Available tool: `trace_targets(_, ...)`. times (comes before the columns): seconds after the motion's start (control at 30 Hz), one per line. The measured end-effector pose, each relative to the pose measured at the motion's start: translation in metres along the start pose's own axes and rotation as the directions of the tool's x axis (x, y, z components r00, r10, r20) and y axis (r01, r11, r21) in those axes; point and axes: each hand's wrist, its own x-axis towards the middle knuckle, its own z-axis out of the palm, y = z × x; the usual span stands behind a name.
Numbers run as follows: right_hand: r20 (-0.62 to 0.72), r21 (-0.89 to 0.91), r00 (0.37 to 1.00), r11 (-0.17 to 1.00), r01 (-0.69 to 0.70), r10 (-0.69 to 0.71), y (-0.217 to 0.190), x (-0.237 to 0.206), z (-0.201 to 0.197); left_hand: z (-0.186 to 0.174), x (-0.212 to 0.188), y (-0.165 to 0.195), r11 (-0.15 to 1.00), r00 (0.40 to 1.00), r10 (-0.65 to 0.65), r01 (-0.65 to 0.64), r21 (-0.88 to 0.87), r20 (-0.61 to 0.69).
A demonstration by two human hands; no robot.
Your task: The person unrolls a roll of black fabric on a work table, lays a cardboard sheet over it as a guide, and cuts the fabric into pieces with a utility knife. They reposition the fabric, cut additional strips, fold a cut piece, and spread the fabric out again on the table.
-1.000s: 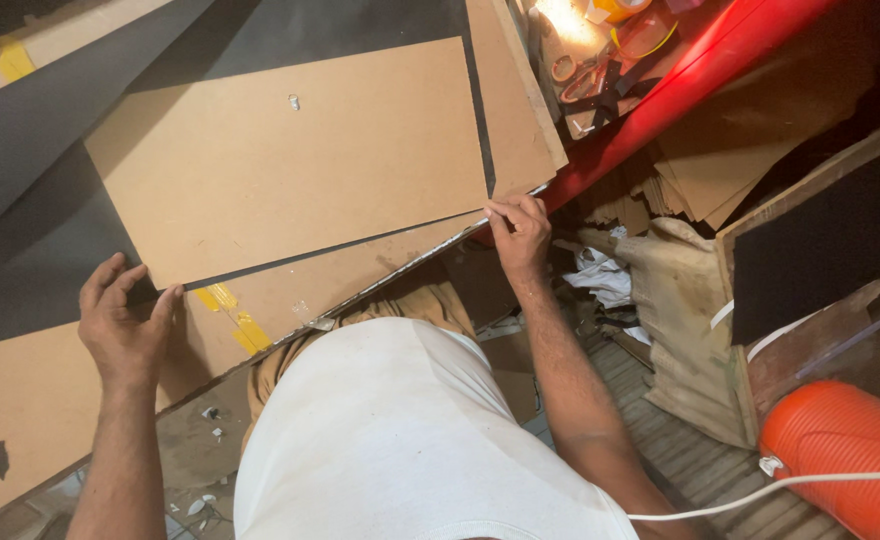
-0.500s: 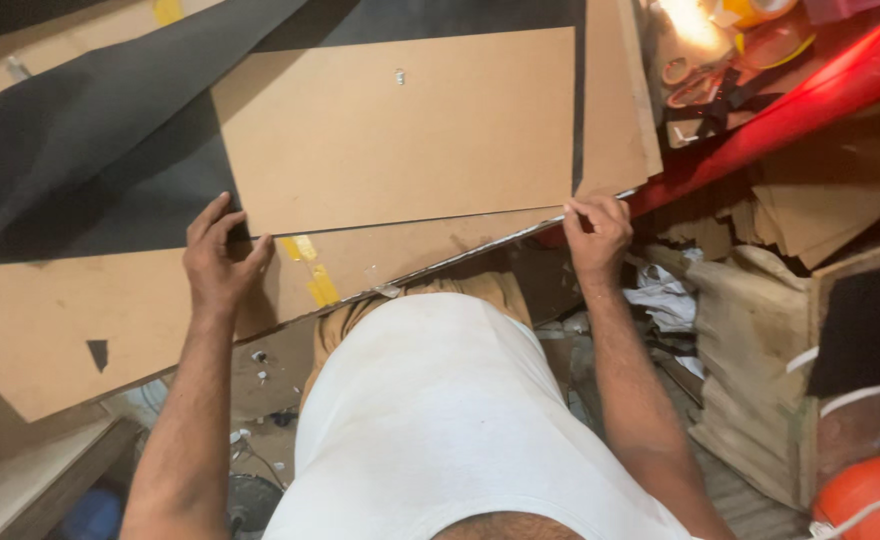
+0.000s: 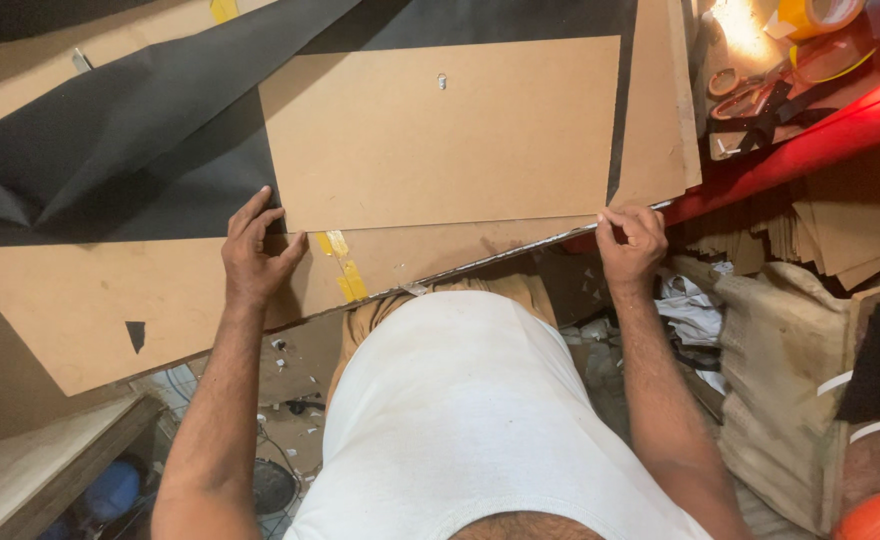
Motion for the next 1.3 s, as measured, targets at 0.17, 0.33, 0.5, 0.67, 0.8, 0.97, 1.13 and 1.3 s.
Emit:
trace_targets(0.17,-0.028,0.012,1.0,1.0,0.01,-0.01,-0.001,0.002,0.002,0.001,-0.002,0.003,0.997,0.999,-0.049,0.049,-0.061,0.013)
trace_targets(0.33,-0.023,0.038,0.999,0.998,-0.04,0.04,0.004,0.003,-0.004,0.002,-0.002,0.01,0.998,0.997,-0.058,0.059,-0.038,0.041)
trace_targets(0.5,-0.002,0.195,0.971,0.952,-0.235,0.24,0.007,-0.004,-0.014,0.006,-0.002,0.013,0.987,0.99,-0.112,0.121,-0.106,0.08)
trace_targets(0.67,-0.033,0.32,0.966,0.918,-0.233,0.257,0.009,-0.009,-0.015,0.007,0.001,0.014,0.981,0.985,-0.142,0.154,-0.117,0.101)
trace_targets(0.8,0.0,0.243,0.977,0.948,-0.205,0.211,0.006,-0.004,-0.019,-0.004,0.007,0.017,0.998,0.993,-0.036,0.03,0.055,0.11)
trace_targets(0.97,0.054,0.214,0.987,0.963,-0.161,0.153,-0.002,0.002,-0.023,-0.023,0.026,0.03,0.962,0.972,-0.232,0.236,-0.135,0.044)
trace_targets(1.13,0.155,0.359,0.956,0.887,-0.289,0.249,0.011,0.001,-0.013,-0.038,0.08,0.03,0.995,0.934,0.003,0.032,0.093,-0.356)
trace_targets(1.3,0.253,0.359,0.873,0.797,-0.485,0.417,0.028,0.002,-0.002,-0.076,0.17,-0.031,0.987,0.842,-0.01,0.096,0.132,-0.54)
